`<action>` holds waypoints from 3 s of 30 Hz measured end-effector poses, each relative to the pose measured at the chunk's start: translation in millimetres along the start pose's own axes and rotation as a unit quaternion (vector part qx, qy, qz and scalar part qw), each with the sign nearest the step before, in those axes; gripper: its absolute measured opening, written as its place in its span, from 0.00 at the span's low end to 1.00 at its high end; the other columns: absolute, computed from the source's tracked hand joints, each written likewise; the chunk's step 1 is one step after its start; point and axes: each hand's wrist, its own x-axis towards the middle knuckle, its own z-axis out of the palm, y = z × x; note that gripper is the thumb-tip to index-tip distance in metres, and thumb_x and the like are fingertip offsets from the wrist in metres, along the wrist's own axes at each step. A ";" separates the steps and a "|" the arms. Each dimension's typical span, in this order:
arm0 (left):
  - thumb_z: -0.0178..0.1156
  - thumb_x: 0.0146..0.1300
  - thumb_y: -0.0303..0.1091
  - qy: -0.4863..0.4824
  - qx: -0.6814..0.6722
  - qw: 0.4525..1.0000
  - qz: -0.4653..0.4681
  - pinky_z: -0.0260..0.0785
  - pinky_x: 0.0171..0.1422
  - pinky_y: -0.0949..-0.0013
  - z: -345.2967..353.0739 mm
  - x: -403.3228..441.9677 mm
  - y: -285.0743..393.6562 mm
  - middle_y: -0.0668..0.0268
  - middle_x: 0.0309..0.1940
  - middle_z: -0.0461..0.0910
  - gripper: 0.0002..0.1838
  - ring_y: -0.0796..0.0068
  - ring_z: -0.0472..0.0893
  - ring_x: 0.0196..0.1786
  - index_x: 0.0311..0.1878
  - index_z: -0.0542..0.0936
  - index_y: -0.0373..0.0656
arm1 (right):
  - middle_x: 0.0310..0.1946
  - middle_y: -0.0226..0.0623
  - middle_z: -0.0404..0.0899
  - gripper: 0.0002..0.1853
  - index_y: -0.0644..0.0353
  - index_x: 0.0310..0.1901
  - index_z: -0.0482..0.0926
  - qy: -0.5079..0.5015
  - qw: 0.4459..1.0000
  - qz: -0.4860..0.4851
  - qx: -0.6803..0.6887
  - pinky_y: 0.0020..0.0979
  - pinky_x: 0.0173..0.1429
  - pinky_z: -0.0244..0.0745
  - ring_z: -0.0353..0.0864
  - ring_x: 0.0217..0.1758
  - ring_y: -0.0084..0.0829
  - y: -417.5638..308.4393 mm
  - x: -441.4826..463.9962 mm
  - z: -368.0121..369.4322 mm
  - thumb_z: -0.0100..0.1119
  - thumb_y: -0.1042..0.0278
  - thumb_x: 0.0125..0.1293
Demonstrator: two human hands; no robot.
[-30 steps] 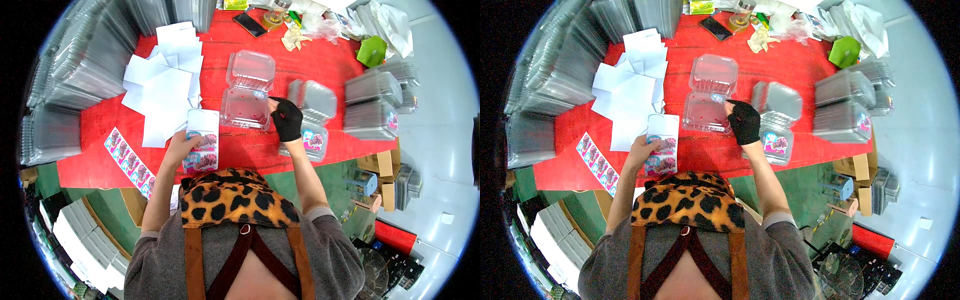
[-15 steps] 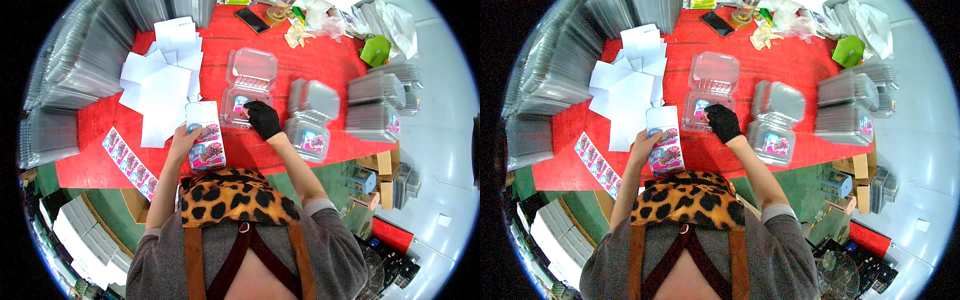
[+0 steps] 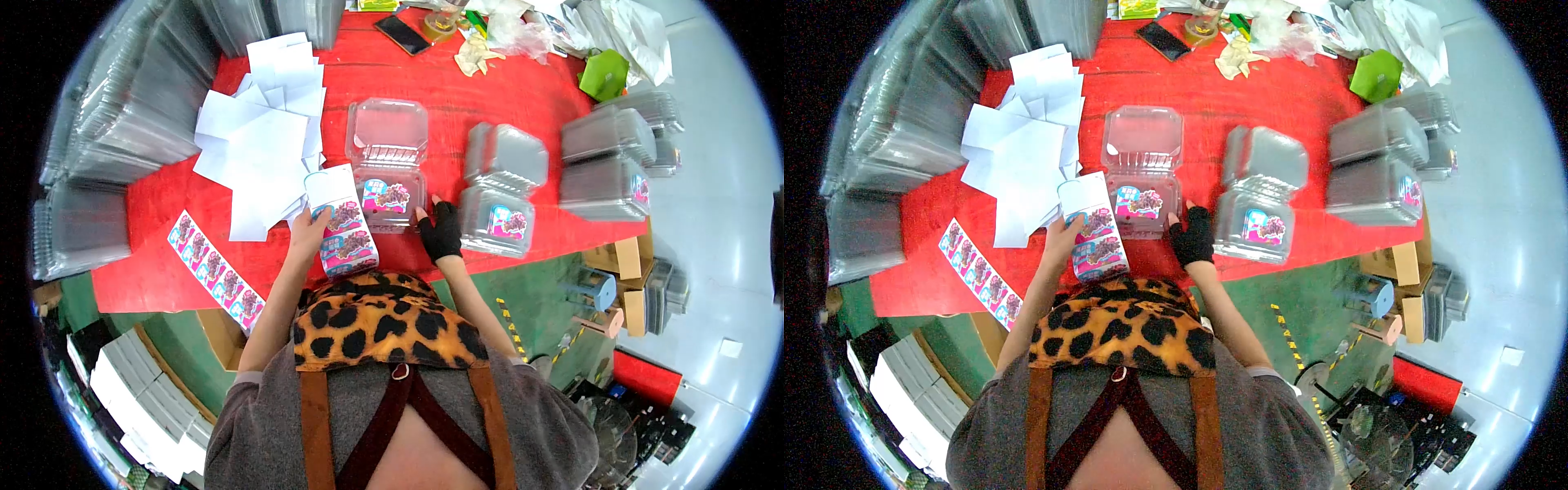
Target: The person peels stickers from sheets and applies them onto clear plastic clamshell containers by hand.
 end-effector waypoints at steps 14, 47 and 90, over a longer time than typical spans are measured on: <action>0.58 0.67 0.37 -0.087 0.032 0.996 0.013 0.70 0.43 0.74 1.7 -28.3 29.3 0.68 0.36 0.82 0.16 0.82 0.77 0.38 0.48 0.80 0.32 | 0.35 0.48 0.83 0.24 0.65 0.44 0.82 -0.156 0.954 0.206 0.150 0.40 0.53 0.74 0.82 0.43 0.45 23.1 0.7 -12.5 0.48 0.49 0.69; 0.58 0.69 0.33 -0.107 -0.166 0.979 0.043 0.73 0.48 0.73 -24.2 -44.1 60.5 0.66 0.42 0.83 0.12 0.81 0.80 0.42 0.51 0.78 0.37 | 0.30 0.27 0.76 0.25 0.60 0.65 0.68 0.073 0.817 0.103 0.563 0.21 0.36 0.69 0.73 0.30 0.20 117.2 -0.2 -182.2 0.57 0.63 0.69; 0.55 0.68 0.35 -0.212 0.244 0.896 0.303 0.64 0.33 0.63 10.8 -85.4 111.9 0.51 0.22 0.72 0.12 0.62 0.68 0.24 0.37 0.77 0.32 | 0.36 0.45 0.83 0.12 0.59 0.41 0.85 -0.204 0.933 -0.246 0.169 0.38 0.43 0.77 0.83 0.40 0.43 -101.6 2.4 -64.1 0.67 0.64 0.57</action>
